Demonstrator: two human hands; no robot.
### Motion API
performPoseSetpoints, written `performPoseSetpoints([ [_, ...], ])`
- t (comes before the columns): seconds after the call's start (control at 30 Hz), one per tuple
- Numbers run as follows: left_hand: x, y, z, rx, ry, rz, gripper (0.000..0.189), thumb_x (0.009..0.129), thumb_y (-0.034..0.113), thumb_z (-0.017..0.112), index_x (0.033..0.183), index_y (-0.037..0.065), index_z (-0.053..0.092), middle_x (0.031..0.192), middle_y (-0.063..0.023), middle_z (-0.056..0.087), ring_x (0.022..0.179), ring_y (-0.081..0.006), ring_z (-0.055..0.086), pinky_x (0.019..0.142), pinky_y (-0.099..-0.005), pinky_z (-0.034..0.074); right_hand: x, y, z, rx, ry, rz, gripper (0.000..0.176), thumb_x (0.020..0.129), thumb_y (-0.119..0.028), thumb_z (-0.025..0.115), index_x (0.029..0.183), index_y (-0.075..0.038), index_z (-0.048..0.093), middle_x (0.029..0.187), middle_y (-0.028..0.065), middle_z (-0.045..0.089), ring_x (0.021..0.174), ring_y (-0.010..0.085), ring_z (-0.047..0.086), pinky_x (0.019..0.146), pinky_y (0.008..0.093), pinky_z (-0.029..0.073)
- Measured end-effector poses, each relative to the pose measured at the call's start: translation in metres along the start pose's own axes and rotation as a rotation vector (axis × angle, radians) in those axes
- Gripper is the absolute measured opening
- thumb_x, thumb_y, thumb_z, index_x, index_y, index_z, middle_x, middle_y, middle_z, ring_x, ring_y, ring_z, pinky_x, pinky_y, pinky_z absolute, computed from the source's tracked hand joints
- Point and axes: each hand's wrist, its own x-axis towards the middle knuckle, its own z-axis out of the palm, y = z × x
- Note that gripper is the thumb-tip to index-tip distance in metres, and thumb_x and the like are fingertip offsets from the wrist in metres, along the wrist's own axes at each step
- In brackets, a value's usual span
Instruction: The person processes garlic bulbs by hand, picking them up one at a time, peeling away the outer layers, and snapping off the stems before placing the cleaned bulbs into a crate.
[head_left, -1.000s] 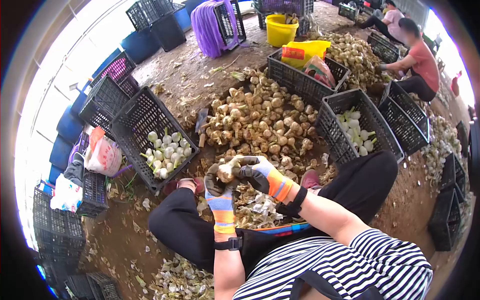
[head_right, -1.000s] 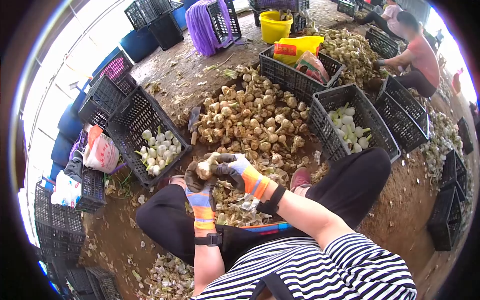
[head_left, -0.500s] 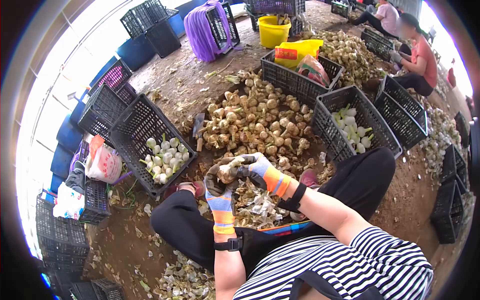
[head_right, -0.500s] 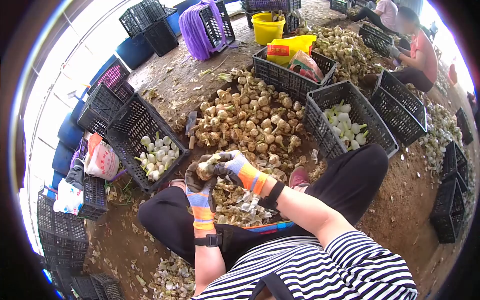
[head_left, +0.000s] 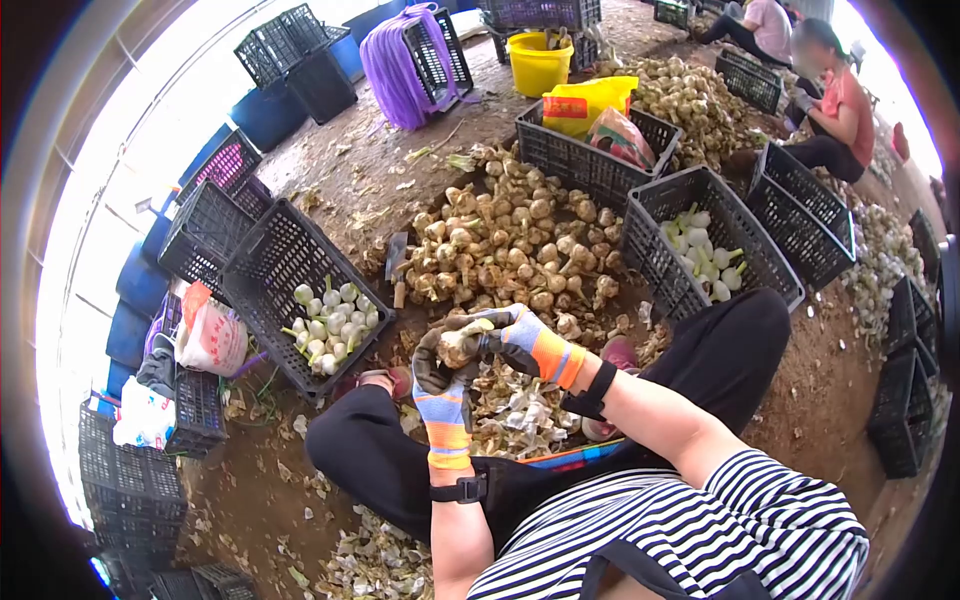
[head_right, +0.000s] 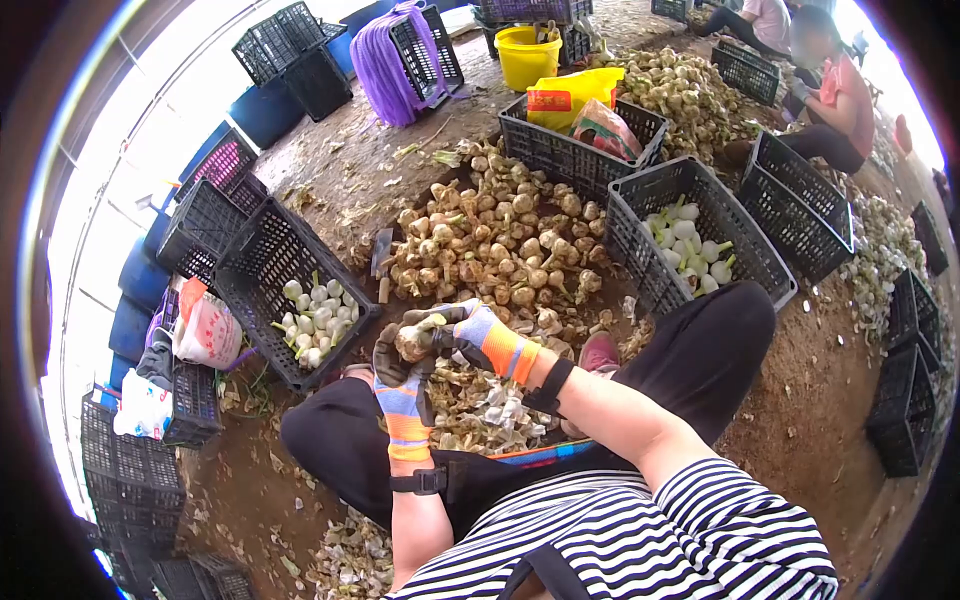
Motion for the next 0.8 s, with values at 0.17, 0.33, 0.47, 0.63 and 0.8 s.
performPoseSetpoints([
  [0.17,-0.005,0.017,0.02,0.011,0.034,-0.025,0.056,0.077,-0.004,0.069,0.127,0.004,0.046,0.121,-0.0092,0.054,0.104,-0.0174,0.057,0.084,-0.0301,0.052,0.008,0.0,-0.015,-0.197,-0.031,-0.05,0.035,0.077,0.0,0.07,0.112,-0.001,0.065,0.105,0.0062,0.064,0.092,0.0125,0.06,0.081,0.0246,0.048],
  [0.33,-0.012,0.04,0.028,-0.153,0.1,-0.197,0.05,0.085,0.01,0.065,0.131,0.008,0.044,0.114,-0.0055,0.057,0.091,-0.0147,0.058,0.073,-0.0248,0.049,0.006,-0.016,-0.015,-0.917,-0.061,-0.433,0.033,0.074,0.012,0.059,0.1,-0.005,0.068,0.095,0.0046,0.06,0.086,0.0118,0.057,0.075,0.0235,0.044],
  [0.47,-0.012,0.035,0.027,0.059,0.164,-0.131,0.048,0.088,0.019,0.064,0.13,0.006,0.045,0.111,-0.0073,0.059,0.087,-0.0126,0.061,0.065,-0.0201,0.052,-0.002,-0.004,0.004,-0.886,0.038,-0.418,0.02,0.075,0.003,0.067,0.093,-0.006,0.069,0.088,0.003,0.06,0.079,0.0118,0.057,0.069,0.0251,0.047],
  [0.63,-0.013,0.048,0.011,-0.049,0.125,-0.357,0.048,0.083,0.002,0.066,0.127,0.001,0.047,0.11,-0.0087,0.06,0.09,-0.0145,0.062,0.074,-0.0262,0.055,0.003,0.012,-0.002,-0.591,0.037,-0.238,0.017,0.079,0.005,0.065,0.095,0.0,0.066,0.085,0.0002,0.066,0.081,0.0047,0.058,0.073,0.0215,0.049],
  [0.8,-0.011,0.015,-0.001,0.04,0.126,-0.068,0.052,0.08,0.007,0.071,0.126,0.001,0.048,0.114,-0.0099,0.058,0.099,-0.0165,0.059,0.08,-0.0286,0.053,0.008,0.028,0.001,-0.508,0.14,-0.218,0.017,0.077,0.002,0.07,0.094,0.0,0.067,0.084,0.0034,0.067,0.076,0.007,0.06,0.069,0.0231,0.05],
])
